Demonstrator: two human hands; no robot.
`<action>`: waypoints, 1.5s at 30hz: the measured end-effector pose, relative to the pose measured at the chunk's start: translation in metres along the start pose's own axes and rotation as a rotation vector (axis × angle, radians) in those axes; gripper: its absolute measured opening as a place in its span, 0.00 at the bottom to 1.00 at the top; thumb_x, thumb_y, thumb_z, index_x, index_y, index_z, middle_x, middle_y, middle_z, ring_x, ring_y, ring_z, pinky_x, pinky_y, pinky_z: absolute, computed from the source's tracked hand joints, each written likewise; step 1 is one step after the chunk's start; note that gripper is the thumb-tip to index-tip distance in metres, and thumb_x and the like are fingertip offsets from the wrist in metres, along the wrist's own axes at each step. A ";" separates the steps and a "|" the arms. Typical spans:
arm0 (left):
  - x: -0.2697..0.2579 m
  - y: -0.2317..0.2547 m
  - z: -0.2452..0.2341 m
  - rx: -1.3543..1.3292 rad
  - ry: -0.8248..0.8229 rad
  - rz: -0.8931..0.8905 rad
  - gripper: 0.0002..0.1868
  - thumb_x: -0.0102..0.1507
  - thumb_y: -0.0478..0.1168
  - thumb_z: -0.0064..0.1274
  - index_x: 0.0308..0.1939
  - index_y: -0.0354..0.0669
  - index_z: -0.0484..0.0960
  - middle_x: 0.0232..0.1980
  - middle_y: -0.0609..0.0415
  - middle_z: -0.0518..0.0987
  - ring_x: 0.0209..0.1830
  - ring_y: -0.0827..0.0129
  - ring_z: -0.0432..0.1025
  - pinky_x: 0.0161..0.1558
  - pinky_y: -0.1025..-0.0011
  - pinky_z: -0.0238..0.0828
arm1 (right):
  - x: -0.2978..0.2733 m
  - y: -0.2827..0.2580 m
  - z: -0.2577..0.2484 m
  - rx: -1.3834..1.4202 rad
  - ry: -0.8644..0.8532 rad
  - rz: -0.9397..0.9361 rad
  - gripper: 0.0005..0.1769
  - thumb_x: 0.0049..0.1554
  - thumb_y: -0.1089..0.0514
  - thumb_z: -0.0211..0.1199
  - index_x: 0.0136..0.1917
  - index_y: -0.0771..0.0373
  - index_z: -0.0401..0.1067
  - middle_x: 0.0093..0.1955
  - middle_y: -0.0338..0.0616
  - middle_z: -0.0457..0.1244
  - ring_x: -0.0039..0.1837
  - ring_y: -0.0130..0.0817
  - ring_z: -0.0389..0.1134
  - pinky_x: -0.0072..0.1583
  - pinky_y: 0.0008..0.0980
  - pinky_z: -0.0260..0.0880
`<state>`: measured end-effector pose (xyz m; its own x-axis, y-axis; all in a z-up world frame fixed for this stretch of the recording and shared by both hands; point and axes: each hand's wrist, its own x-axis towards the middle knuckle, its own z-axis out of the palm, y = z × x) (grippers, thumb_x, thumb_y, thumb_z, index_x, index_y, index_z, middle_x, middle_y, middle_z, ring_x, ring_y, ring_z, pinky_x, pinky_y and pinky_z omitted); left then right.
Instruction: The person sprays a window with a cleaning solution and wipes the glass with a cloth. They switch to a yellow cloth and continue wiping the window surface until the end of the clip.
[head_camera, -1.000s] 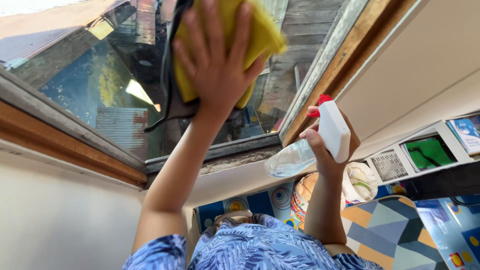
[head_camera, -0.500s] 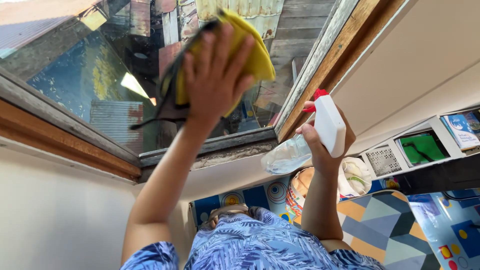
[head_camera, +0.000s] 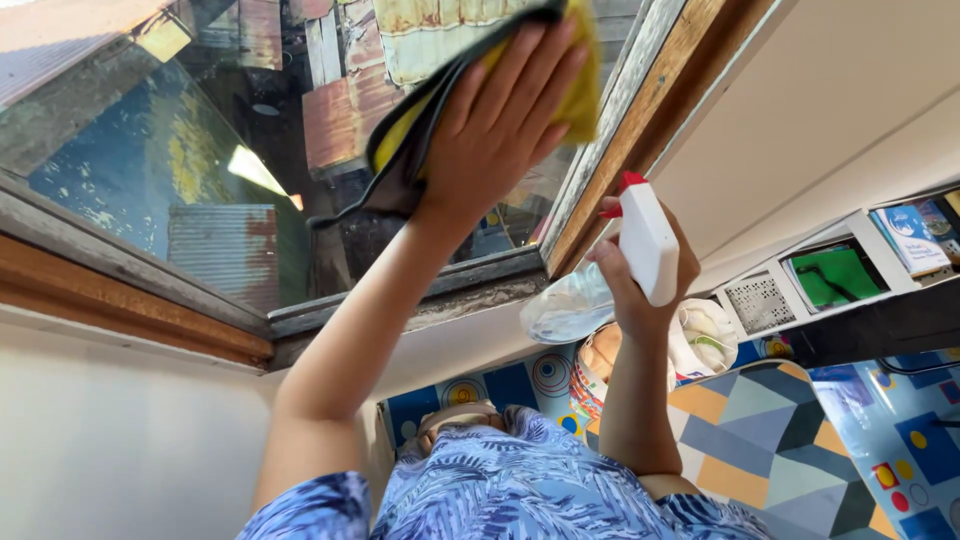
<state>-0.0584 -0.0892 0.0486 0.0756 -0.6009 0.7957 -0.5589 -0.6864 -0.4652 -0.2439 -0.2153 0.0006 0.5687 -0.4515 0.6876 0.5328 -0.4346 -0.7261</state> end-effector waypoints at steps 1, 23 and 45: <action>-0.016 -0.003 0.005 0.036 -0.064 0.023 0.28 0.88 0.61 0.24 0.87 0.54 0.51 0.85 0.57 0.48 0.83 0.62 0.43 0.77 0.58 0.30 | 0.000 0.001 0.001 -0.006 0.003 0.012 0.28 0.58 0.68 0.63 0.70 0.77 0.62 0.56 0.65 0.66 0.36 0.39 0.68 0.43 0.29 0.71; 0.012 0.004 0.007 0.106 -0.096 0.278 0.42 0.88 0.71 0.33 0.89 0.43 0.41 0.88 0.49 0.36 0.87 0.57 0.32 0.83 0.57 0.21 | 0.001 0.001 -0.006 0.015 0.032 0.015 0.29 0.57 0.65 0.62 0.69 0.79 0.61 0.55 0.67 0.65 0.36 0.41 0.68 0.42 0.30 0.70; 0.027 -0.008 0.002 0.193 -0.035 0.292 0.30 0.92 0.51 0.28 0.90 0.37 0.39 0.89 0.43 0.34 0.87 0.52 0.29 0.85 0.52 0.19 | 0.005 -0.010 -0.009 -0.063 0.072 0.036 0.27 0.55 0.70 0.59 0.68 0.78 0.63 0.55 0.66 0.66 0.38 0.43 0.69 0.43 0.33 0.74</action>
<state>-0.0503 -0.1006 0.0735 -0.0341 -0.7946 0.6061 -0.3948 -0.5464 -0.7386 -0.2522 -0.2207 0.0109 0.5393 -0.5216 0.6611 0.4712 -0.4637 -0.7503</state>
